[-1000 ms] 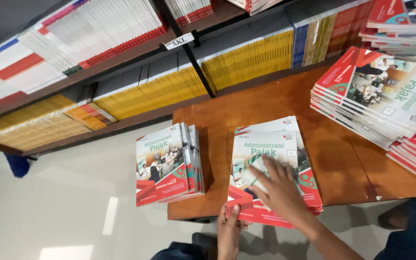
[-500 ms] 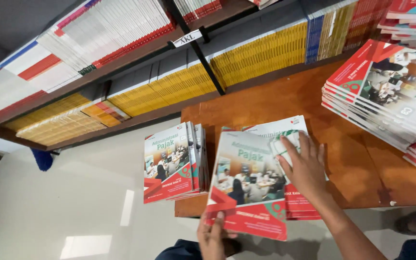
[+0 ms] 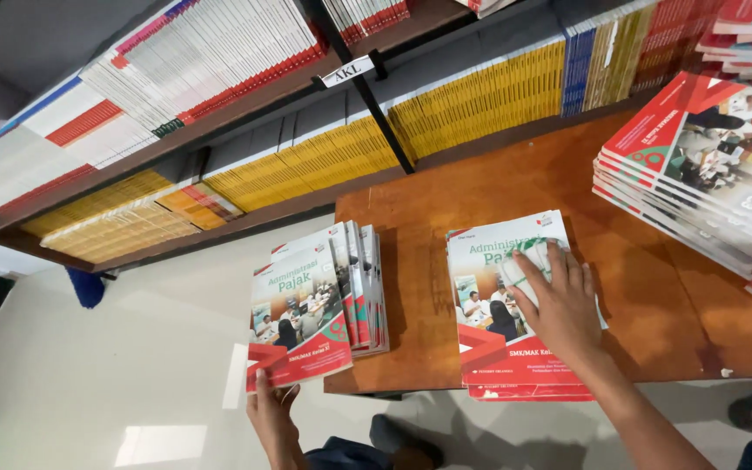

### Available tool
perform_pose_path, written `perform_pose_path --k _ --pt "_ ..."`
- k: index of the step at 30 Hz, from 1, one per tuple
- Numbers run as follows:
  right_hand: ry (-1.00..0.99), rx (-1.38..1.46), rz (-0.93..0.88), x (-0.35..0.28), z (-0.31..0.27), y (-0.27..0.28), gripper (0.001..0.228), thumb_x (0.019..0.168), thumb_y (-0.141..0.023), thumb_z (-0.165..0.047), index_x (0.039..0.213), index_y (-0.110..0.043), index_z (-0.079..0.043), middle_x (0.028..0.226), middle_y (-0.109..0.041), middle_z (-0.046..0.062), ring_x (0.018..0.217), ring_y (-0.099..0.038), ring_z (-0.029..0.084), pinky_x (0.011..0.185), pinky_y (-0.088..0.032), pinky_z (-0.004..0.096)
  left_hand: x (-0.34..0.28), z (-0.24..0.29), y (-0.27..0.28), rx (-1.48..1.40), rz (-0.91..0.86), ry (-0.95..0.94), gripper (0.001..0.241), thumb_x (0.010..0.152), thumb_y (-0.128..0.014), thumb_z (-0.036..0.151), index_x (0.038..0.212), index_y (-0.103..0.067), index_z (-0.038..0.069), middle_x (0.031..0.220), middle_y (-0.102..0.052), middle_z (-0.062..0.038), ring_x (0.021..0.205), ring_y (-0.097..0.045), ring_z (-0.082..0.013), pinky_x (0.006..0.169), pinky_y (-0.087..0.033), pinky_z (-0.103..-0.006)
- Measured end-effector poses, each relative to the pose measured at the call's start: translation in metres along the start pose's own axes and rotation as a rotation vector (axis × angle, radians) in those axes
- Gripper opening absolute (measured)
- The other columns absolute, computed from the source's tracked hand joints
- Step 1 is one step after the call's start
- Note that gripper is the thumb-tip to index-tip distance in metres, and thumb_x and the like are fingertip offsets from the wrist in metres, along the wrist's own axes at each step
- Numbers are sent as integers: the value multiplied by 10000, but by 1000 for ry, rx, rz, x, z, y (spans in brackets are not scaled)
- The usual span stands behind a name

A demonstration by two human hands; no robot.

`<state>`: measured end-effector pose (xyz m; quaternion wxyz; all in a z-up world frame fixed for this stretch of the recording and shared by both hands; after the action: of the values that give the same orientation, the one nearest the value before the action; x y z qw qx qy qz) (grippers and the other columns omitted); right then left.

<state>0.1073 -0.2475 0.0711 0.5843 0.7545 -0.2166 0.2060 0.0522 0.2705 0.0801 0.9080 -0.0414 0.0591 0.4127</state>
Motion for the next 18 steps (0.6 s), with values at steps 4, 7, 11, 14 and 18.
perform_pose_path --k 4,7,11,14,18 --pt "-1 -29 -23 3 -1 2 561 961 -546 -536 1464 -545 -290 1544 -491 197 1342 -531 406 1115 -429 595 3 3 -11 242 172 -67 688 893 -640 482 1465 -488 131 1337 -638 -92 1158 -625 -206 879 -469 -378" --pt "1 -3 -37 2 -1 1 562 958 -554 -521 1461 -546 -270 1555 -476 210 1386 -501 401 1109 -421 648 17 -10 -21 -17 179 -87 826 934 -632 430 1592 -233 127 1420 -514 -128 1108 -621 -150 868 -527 -313" --pt "20 -11 -40 7 0 -3 550 958 -564 -508 1442 -566 -247 1508 -497 219 1379 -507 428 1153 -368 668 24 -6 -34 -114 319 -168 411 984 -598 447 1257 -649 143 1255 -707 3 1023 -691 -90 740 -533 -234" --pt "21 -20 -64 16 4 -12 527 971 -559 -503 1423 -585 -233 1500 -499 229 1377 -508 456 1151 -363 657 35 -16 -39 -147 300 -164 351 991 -605 394 1218 -657 131 1189 -722 -8 979 -696 -95 730 -532 -240" --pt "13 -22 -14 42 15 -30 508 974 -598 -479 1416 -597 -228 1498 -489 262 1335 -510 502 1093 -396 644 45 -21 -46 -151 233 -190 377 985 -618 440 1199 -646 130 1126 -722 -7 950 -698 -98 739 -539 -247"
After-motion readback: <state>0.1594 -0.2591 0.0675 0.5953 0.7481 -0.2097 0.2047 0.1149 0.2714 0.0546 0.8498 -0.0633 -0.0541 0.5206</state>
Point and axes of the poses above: each hand's wrist, its own x-axis towards the middle knuckle, its own y-axis out of the back of the hand, z = x × y, the point moved 6 cm from there along x, towards the middle knuckle
